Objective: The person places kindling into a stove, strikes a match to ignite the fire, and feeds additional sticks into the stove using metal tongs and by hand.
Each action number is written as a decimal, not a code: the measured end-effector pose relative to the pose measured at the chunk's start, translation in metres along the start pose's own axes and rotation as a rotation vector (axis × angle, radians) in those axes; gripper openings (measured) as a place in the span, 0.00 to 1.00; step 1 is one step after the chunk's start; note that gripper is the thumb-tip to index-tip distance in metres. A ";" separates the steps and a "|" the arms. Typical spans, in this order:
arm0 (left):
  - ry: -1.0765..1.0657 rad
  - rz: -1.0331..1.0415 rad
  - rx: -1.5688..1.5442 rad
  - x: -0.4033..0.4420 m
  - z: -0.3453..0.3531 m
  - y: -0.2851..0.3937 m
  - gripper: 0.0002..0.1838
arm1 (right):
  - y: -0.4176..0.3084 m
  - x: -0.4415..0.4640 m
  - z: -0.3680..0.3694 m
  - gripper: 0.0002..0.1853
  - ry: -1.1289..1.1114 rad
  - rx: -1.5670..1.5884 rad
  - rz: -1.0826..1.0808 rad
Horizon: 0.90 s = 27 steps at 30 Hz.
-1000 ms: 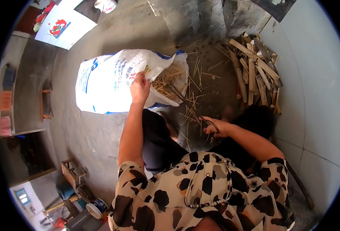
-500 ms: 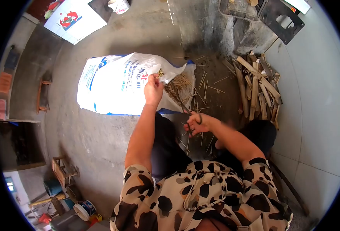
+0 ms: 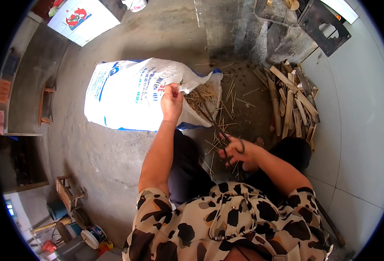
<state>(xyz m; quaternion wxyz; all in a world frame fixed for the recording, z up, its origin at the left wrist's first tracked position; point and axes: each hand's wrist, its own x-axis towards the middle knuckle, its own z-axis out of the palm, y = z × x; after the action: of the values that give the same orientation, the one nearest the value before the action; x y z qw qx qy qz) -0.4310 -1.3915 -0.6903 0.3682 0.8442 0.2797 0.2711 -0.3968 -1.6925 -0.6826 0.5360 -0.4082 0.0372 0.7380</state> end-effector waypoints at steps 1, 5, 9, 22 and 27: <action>-0.003 0.004 0.010 0.001 0.002 0.001 0.17 | -0.013 0.020 -0.004 0.42 0.010 0.023 0.017; -0.020 0.035 0.027 -0.001 0.004 0.006 0.16 | -0.040 0.102 -0.011 0.45 0.048 0.099 0.075; 0.021 0.096 0.010 0.002 0.012 0.004 0.15 | -0.042 0.127 0.008 0.33 0.257 -0.035 0.006; -0.063 0.086 0.041 -0.002 0.012 0.005 0.14 | -0.008 0.138 -0.032 0.17 0.052 -0.146 -0.146; -0.036 0.134 0.122 -0.002 0.030 -0.001 0.15 | -0.008 0.199 -0.038 0.17 0.402 0.002 -0.130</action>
<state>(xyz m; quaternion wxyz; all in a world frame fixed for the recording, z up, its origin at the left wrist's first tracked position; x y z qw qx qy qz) -0.4131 -1.4065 -0.7094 0.3019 0.8867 0.2319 0.2625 -0.3872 -1.5571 -0.8326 0.5648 -0.5484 0.1178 0.6054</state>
